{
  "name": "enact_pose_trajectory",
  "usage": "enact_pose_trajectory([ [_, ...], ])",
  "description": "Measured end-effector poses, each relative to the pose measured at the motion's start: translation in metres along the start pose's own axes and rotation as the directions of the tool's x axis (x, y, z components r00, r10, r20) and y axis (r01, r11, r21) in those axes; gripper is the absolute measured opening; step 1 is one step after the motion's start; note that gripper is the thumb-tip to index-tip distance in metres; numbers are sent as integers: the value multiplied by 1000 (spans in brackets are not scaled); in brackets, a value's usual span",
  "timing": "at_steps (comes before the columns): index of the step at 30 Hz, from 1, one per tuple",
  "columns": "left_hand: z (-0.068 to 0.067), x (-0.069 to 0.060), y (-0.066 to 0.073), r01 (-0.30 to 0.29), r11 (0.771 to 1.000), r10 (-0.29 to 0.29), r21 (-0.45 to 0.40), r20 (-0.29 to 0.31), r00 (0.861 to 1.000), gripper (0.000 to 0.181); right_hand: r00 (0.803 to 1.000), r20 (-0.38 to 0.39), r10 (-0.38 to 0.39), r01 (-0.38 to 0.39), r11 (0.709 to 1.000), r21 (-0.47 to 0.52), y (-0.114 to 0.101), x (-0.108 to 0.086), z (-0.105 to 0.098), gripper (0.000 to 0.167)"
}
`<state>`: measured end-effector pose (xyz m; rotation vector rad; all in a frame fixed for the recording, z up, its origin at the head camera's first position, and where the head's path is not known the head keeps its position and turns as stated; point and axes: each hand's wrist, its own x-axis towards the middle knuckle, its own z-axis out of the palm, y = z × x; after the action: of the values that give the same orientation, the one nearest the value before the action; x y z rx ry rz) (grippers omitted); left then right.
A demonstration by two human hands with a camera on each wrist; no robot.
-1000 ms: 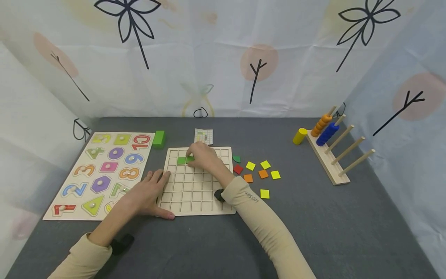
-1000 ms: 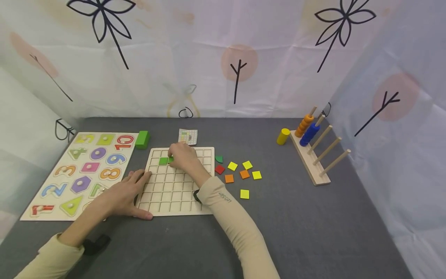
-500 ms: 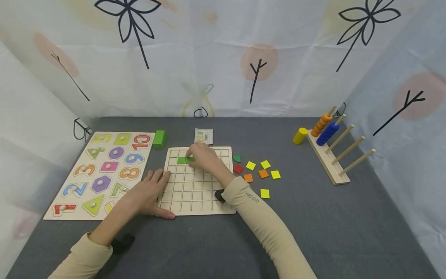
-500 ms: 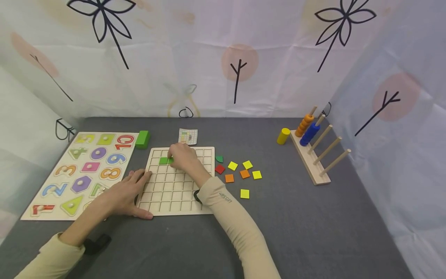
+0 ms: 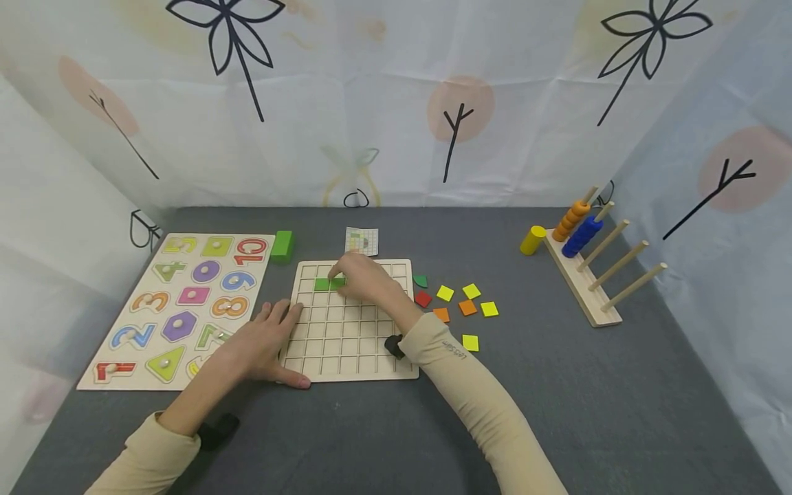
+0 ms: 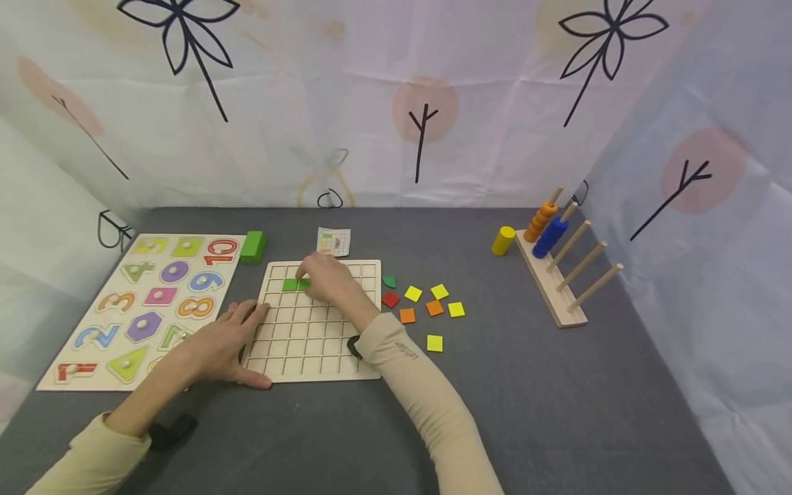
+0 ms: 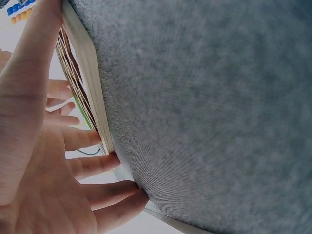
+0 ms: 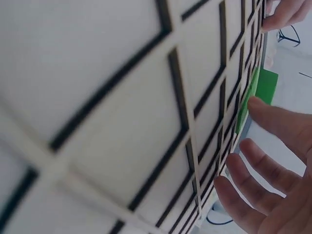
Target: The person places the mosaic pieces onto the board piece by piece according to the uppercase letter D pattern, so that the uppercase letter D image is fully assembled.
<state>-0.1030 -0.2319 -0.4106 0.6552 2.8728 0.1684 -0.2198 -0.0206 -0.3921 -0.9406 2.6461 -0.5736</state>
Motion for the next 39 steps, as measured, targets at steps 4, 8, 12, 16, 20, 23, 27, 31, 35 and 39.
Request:
enact_pose_trajectory([
  [4, 0, 1, 0, 5, 1000, -5, -3, 7, 1000, 133, 1000, 16, 14, -14, 1000, 24, 4, -5, -7, 35],
  [8, 0, 1, 0, 9, 1000, -9, -6, 10, 1000, 134, 1000, 16, 20, -20, 999, 25, 13, -15, -17, 34],
  [12, -1, 0, 1, 10, 1000, -10, -4, 6, 1000, 134, 999, 13, 45, -45, 998, 37, 24, -26, -29, 34],
  [16, -1, -1, 1, 5, 1000, -5, -3, -1, 1000, 133, 995, 13, 97, -98, 994, 55, 39, -36, -39, 34],
  [20, -2, -2, 2, -2, 1000, 2, -3, -9, 1000, 132, 992, 13, 124, -125, 989, 74, 55, -49, -48, 35],
  [23, -1, -1, 2, -4, 1000, 4, -3, -10, 1000, 131, 992, 5, 128, -129, 990, 65, 66, -60, -54, 36],
  [27, -2, -2, 2, -2, 1000, 2, -3, -8, 1000, 132, 991, -4, 137, -137, 990, 46, 78, -75, -59, 36],
  [31, -2, -2, 1, 2, 1000, -2, -2, -6, 1000, 132, 987, -5, 161, -161, 987, 28, 85, -87, -60, 36],
  [35, -2, -1, 2, 1, 1000, -1, -1, -8, 1000, 132, 979, 20, 202, -202, 979, 13, 89, -96, -61, 39],
  [39, -2, -1, 2, 0, 1000, 0, 1, -7, 1000, 132, 975, 38, 218, -217, 976, -10, 94, -106, -60, 39],
])
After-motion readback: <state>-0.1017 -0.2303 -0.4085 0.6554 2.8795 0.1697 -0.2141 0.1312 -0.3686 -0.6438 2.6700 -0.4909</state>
